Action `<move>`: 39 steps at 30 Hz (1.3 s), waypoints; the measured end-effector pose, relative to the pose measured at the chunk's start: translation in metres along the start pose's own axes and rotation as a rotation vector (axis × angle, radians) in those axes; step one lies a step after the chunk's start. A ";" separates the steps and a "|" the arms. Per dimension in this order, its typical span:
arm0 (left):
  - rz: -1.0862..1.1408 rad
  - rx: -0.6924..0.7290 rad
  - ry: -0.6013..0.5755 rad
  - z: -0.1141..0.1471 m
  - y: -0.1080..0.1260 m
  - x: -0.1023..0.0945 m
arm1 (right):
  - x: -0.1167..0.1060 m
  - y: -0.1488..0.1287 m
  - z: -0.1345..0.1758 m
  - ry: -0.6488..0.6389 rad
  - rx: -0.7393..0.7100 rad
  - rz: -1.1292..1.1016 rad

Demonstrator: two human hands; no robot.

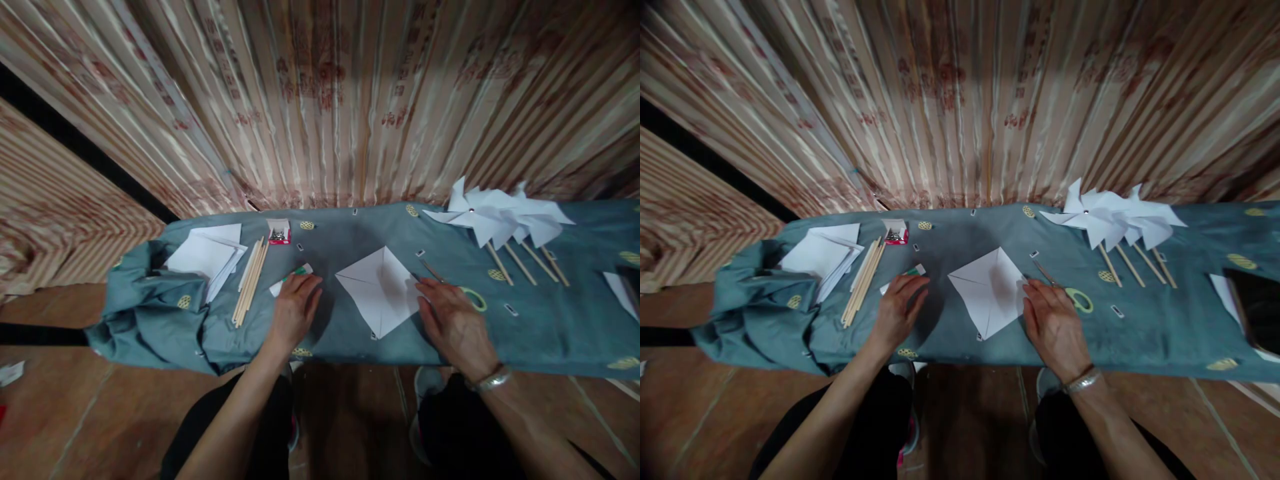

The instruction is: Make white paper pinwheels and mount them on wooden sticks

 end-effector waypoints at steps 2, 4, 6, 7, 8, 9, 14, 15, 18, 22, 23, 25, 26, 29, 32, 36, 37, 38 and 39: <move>0.002 -0.061 0.066 -0.003 -0.018 -0.018 | 0.002 -0.011 -0.006 0.017 0.000 -0.068; -0.010 -0.135 0.112 -0.005 -0.039 -0.036 | 0.005 -0.021 -0.012 0.031 0.006 -0.122; -0.040 -0.207 0.145 -0.006 -0.060 -0.053 | 0.008 -0.029 -0.017 0.036 0.013 -0.164; -0.056 -0.250 0.162 -0.005 -0.072 -0.062 | 0.011 -0.032 -0.019 0.031 0.014 -0.181; -0.074 -0.301 0.169 -0.004 -0.083 -0.069 | 0.013 -0.036 -0.022 0.025 0.014 -0.198; -0.092 -0.347 0.175 -0.002 -0.094 -0.075 | 0.016 -0.038 -0.024 0.015 0.016 -0.213; -0.169 -0.478 0.173 0.009 -0.130 -0.092 | 0.027 -0.045 -0.032 0.008 0.027 -0.271; -0.181 -0.485 0.179 0.010 -0.134 -0.094 | 0.029 -0.046 -0.034 0.012 0.024 -0.276; -0.220 -0.495 0.179 0.013 -0.141 -0.097 | 0.035 -0.046 -0.039 0.008 0.018 -0.286; -0.234 -0.478 0.101 0.008 -0.146 -0.086 | 0.041 -0.044 -0.044 0.008 0.014 -0.293; -0.236 -0.475 0.083 0.006 -0.147 -0.083 | 0.042 -0.044 -0.045 0.011 0.011 -0.293; -0.240 -0.472 0.052 0.002 -0.148 -0.077 | 0.043 -0.044 -0.047 0.019 0.005 -0.292; -0.244 -0.469 0.039 0.001 -0.149 -0.075 | 0.044 -0.043 -0.048 0.019 0.005 -0.292; -0.263 -0.457 0.014 -0.003 -0.150 -0.071 | 0.046 -0.039 -0.051 0.002 0.029 -0.294; -0.251 -0.440 0.012 -0.006 -0.147 -0.068 | 0.046 -0.030 -0.054 -0.008 0.070 -0.279; -0.185 -0.394 0.026 -0.013 -0.136 -0.060 | 0.045 -0.018 -0.056 0.000 0.106 -0.253; -0.169 -0.383 0.031 -0.015 -0.133 -0.057 | 0.045 -0.016 -0.056 0.004 0.113 -0.249; -0.150 -0.372 0.036 -0.017 -0.129 -0.054 | 0.045 -0.015 -0.056 0.008 0.122 -0.245; -0.124 -0.359 0.040 -0.019 -0.125 -0.051 | 0.045 -0.014 -0.057 0.012 0.128 -0.243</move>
Point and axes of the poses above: each hand's wrist, its own z-axis away from the middle knuckle, its own x-axis out of the palm, y = z × x, the point moved 10 cm from there along -z, towards the middle knuckle, and after that the axes turned 6 degrees about z, right-handed, at the moved point
